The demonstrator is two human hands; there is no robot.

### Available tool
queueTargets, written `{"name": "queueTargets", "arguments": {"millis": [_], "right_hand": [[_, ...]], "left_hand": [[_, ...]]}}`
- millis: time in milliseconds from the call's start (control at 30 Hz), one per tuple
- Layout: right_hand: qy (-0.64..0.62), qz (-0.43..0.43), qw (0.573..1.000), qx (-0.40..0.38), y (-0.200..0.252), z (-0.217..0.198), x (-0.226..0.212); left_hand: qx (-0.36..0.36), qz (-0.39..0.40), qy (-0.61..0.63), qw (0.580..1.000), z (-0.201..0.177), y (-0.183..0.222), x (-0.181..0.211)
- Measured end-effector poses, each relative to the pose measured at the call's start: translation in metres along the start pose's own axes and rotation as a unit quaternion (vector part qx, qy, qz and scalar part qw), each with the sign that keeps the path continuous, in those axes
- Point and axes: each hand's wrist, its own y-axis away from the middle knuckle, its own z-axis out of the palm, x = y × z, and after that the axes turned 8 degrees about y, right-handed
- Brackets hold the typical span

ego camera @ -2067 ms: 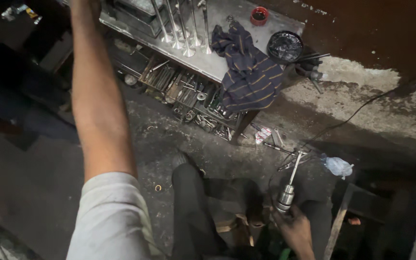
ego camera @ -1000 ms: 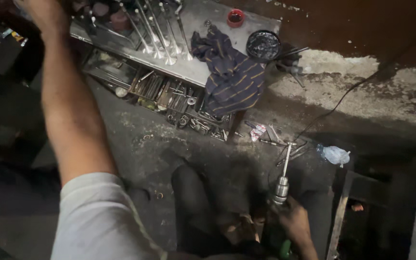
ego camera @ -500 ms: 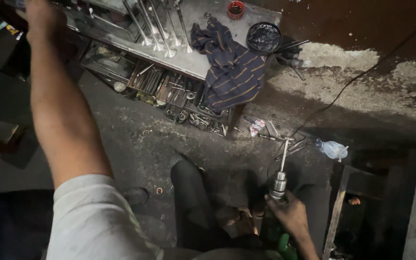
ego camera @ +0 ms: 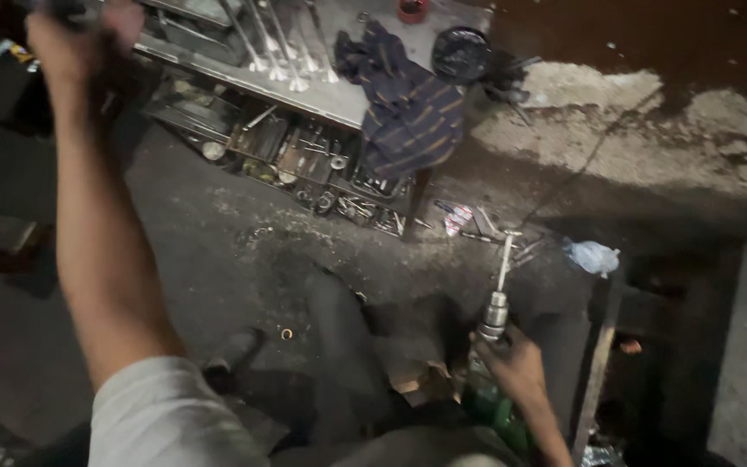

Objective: The person handles a green handheld drill while sitting on the floor, using a cloth to wipe a circular metal attachment and then using a screwdriver to adjust components on the drill head.

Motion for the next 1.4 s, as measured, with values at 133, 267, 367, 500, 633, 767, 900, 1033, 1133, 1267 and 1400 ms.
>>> {"name": "queueTargets", "arguments": {"millis": [133, 267, 367, 500, 633, 767, 900, 1033, 1133, 1267, 1400], "right_hand": [[-0.038, 0.002, 0.999, -0.018, 0.005, -0.001, -0.004], [-0.047, -0.03, 0.998, -0.024, 0.013, -0.009, -0.007], [-0.03, -0.022, 0.998, -0.056, 0.017, -0.016, -0.007], [-0.112, -0.057, 0.988, -0.087, 0.025, -0.023, -0.008], [-0.171, -0.133, 0.973, -0.084, 0.041, -0.011, -0.014], [-0.167, -0.398, 0.901, 0.027, 0.05, 0.003, -0.021], [-0.067, -0.038, 0.98, -0.185, 0.066, -0.009, -0.013], [-0.122, -0.233, 0.965, 0.015, 0.078, -0.023, -0.005], [-0.138, -0.368, 0.912, 0.116, 0.073, -0.016, -0.009], [-0.161, -0.151, 0.974, 0.057, 0.059, 0.001, -0.005], [-0.274, -0.123, 0.951, 0.072, 0.061, 0.0, 0.023]], "left_hand": [[-0.034, -0.127, 0.142, 0.981, 0.031, 0.108, 0.055], [-0.109, -0.301, 0.137, 0.937, 0.112, 0.246, 0.071], [-0.147, -0.475, 0.314, 0.809, 0.193, 0.363, 0.082], [-0.378, -0.371, 0.544, 0.651, 0.276, 0.461, 0.11], [-0.426, -0.354, 0.427, 0.714, 0.329, 0.496, 0.129], [-0.384, -0.341, 0.438, 0.738, 0.332, 0.519, 0.124], [-0.298, -0.38, 0.511, 0.711, 0.316, 0.548, 0.118], [-0.255, -0.353, 0.517, 0.737, 0.312, 0.556, 0.111], [-0.252, -0.36, 0.486, 0.756, 0.319, 0.556, 0.108], [-0.302, -0.312, 0.49, 0.756, 0.323, 0.554, 0.117], [-0.26, -0.304, 0.604, 0.69, 0.321, 0.548, 0.143]]}}
